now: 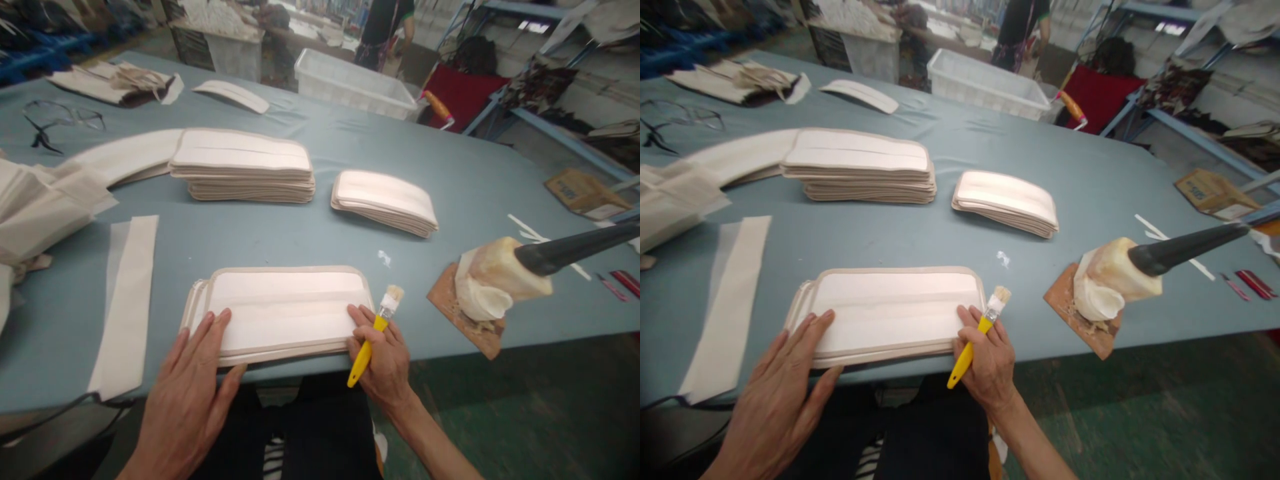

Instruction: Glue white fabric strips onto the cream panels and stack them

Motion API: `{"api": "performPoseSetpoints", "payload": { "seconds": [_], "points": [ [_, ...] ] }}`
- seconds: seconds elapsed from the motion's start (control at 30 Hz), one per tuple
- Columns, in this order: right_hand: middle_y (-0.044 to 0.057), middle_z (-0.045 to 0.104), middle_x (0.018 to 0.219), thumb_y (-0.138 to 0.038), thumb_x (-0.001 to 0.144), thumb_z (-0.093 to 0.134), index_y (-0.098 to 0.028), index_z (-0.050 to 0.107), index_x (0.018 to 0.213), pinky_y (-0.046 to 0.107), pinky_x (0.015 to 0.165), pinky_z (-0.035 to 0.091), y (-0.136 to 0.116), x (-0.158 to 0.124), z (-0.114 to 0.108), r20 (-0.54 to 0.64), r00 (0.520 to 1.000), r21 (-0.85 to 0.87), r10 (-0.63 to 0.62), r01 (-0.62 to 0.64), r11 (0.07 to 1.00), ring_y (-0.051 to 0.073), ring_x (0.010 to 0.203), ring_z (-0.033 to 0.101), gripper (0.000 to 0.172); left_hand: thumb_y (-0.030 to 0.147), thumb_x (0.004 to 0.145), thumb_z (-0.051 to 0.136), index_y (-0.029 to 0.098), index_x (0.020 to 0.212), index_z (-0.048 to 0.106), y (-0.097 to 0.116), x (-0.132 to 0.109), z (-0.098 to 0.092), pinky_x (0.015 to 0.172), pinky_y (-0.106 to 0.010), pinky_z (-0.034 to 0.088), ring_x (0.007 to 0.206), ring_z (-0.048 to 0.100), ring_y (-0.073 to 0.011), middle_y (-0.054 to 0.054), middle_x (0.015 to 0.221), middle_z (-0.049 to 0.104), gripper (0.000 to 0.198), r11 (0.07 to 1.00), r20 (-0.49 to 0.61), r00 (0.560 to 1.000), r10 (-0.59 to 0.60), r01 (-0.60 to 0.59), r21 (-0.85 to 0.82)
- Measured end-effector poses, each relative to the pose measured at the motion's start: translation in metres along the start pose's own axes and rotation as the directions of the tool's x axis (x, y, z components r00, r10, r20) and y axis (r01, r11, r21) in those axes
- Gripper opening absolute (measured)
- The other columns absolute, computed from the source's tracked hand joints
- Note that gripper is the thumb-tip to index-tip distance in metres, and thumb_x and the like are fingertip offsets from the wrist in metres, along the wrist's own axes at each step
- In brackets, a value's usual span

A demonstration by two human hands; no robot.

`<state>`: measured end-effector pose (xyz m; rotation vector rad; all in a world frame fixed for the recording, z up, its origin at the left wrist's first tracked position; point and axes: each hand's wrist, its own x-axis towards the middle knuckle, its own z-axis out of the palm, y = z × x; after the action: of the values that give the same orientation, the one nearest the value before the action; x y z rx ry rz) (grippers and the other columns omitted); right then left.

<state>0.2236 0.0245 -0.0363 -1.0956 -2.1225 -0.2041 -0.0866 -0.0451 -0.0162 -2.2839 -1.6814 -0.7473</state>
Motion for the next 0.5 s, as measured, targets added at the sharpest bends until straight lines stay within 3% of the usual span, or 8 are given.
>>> {"api": "performPoseSetpoints", "payload": {
  "seconds": [0.17,0.27,0.4,0.5],
  "points": [
    [0.018,0.077,0.127,-0.017,0.104,0.058,-0.022,0.053,0.107,0.047,0.102,0.054,0.005,-0.006,-0.016,-0.041,0.997,-0.033,0.066,-0.068,0.997,0.031,0.126,0.072,0.008,0.022,0.104,0.047,0.003,0.164,0.029,-0.009,-0.006,-0.004,0.136,-0.036,0.016,0.163,0.024,-0.0200,-0.021,0.165,0.044,0.065,0.995,-0.041,0.996,-0.082,0.079,-0.061],
    [0.018,0.072,0.137,-0.018,0.103,0.057,-0.023,0.051,0.111,0.048,0.107,0.052,-0.010,0.012,-0.014,-0.033,0.997,0.053,0.071,-0.069,0.996,0.029,0.134,0.066,0.011,0.026,0.106,0.042,0.003,0.164,0.026,-0.003,0.006,-0.003,0.137,-0.039,0.013,0.164,0.021,-0.0226,-0.021,0.166,0.042,0.065,0.999,-0.031,0.999,-0.023,0.021,-0.044],
    [0.015,0.068,0.144,-0.023,0.102,0.055,-0.024,0.051,0.116,0.048,0.112,0.052,-0.033,0.040,0.007,0.104,0.995,0.230,0.010,-0.034,0.973,0.028,0.138,0.063,0.015,0.047,0.109,0.031,0.004,0.160,0.037,0.005,0.025,0.008,0.133,-0.048,0.018,0.162,0.026,-0.0355,-0.021,0.166,0.042,0.068,0.991,0.058,0.993,0.103,-0.108,0.078],
    [0.013,0.066,0.147,-0.024,0.100,0.057,-0.024,0.052,0.118,0.049,0.114,0.051,-0.035,0.044,0.019,0.178,0.984,0.287,-0.029,-0.023,0.958,0.029,0.140,0.061,0.019,0.057,0.108,0.023,0.002,0.160,0.036,0.006,0.030,0.017,0.122,-0.055,0.031,0.151,0.041,-0.0436,-0.023,0.163,0.046,0.076,0.981,0.103,0.991,0.085,-0.101,0.165]
  ]
}}
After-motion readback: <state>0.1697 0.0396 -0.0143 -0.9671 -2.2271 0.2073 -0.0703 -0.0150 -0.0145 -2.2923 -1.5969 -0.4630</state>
